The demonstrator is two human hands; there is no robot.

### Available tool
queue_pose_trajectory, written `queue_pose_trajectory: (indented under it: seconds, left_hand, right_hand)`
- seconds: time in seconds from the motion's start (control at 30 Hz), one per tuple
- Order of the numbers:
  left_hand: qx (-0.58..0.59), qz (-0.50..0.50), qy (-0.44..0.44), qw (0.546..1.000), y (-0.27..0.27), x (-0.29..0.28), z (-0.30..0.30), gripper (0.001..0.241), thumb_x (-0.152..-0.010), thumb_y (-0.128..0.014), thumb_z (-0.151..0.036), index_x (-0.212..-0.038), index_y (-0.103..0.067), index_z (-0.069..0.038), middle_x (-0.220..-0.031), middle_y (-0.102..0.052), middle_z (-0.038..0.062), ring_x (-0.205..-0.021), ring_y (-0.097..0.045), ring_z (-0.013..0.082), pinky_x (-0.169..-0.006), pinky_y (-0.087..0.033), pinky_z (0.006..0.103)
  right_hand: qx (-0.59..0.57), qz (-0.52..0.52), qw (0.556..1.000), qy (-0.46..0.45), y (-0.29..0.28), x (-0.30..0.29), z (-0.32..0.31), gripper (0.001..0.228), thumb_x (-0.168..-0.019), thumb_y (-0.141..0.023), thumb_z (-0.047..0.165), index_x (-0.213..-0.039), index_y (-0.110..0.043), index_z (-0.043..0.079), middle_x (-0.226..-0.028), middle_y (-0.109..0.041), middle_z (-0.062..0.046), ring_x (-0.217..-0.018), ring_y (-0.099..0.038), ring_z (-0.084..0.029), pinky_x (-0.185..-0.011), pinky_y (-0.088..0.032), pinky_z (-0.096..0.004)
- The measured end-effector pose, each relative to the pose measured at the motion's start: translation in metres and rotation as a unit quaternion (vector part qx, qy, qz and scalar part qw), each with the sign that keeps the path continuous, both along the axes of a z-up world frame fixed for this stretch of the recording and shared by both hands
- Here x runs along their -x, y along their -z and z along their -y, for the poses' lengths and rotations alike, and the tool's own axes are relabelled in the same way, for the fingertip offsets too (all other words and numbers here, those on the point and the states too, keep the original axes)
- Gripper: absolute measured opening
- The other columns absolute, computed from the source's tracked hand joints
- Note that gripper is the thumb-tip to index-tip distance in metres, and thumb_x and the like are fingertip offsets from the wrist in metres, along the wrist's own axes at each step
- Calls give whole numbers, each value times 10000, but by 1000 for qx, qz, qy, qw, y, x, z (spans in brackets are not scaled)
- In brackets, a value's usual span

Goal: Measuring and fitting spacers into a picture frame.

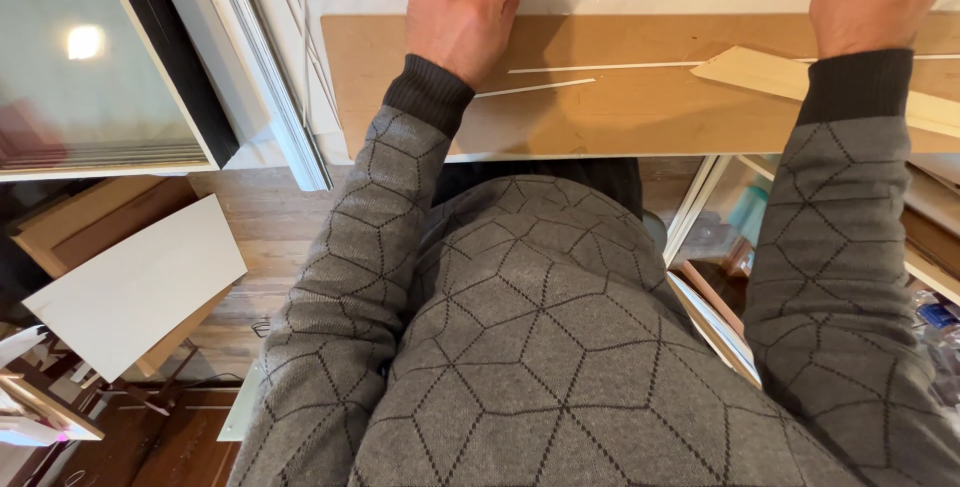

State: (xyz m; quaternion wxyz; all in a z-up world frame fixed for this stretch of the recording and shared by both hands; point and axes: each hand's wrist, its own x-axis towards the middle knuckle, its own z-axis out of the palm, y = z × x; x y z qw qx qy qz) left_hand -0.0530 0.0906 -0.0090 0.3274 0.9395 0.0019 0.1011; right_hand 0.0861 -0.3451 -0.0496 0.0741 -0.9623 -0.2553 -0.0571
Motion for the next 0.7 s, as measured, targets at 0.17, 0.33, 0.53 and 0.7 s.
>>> queue_pose_trajectory:
  seconds: [0.17, 0.33, 0.53, 0.7]
  left_hand:
    - [4, 14, -1, 1000, -1, 2, 0, 145, -988, -745, -199, -1124, -692, -201, -1005, -653, -17, -813, -694, 212, -589, -529, 372]
    - [4, 14, 3, 1000, -3, 0, 2, 134, -992, -757, -190, -1105, -686, -193, -963, -626, -15, -773, -682, 208, -581, -523, 371]
    - [8, 51, 34, 998, -52, -6, 9, 280, -961, -734, -136, -1235, -679, -134, -1070, -604, 11, -906, -660, 192, -678, -540, 347]
    - [-36, 116, 80, 989, -78, -3, 17, 317, -906, -766, -248, -1171, -668, -104, -1167, -593, 30, -1052, -571, 212, -829, -465, 359]
  right_hand:
    - [3, -71, 997, -38, -72, 9, -51, 98, -970, -642, -2, -894, -580, -4, -845, -617, -117, -801, -601, -315, -756, -462, -415]
    - [-52, -106, 990, -79, -94, 18, -67, 79, -916, -617, -81, -968, -621, -22, -941, -679, -128, -837, -658, -273, -800, -512, -362]
    - [-231, -254, 938, -43, -133, 35, -117, 93, -1040, -564, -126, -1098, -626, -87, -1033, -696, -143, -895, -640, -193, -871, -555, -293]
    - [-293, -391, 868, -86, -180, 47, -162, 45, -1104, -664, -60, -1131, -648, -92, -1072, -688, -129, -974, -678, -140, -868, -571, -260]
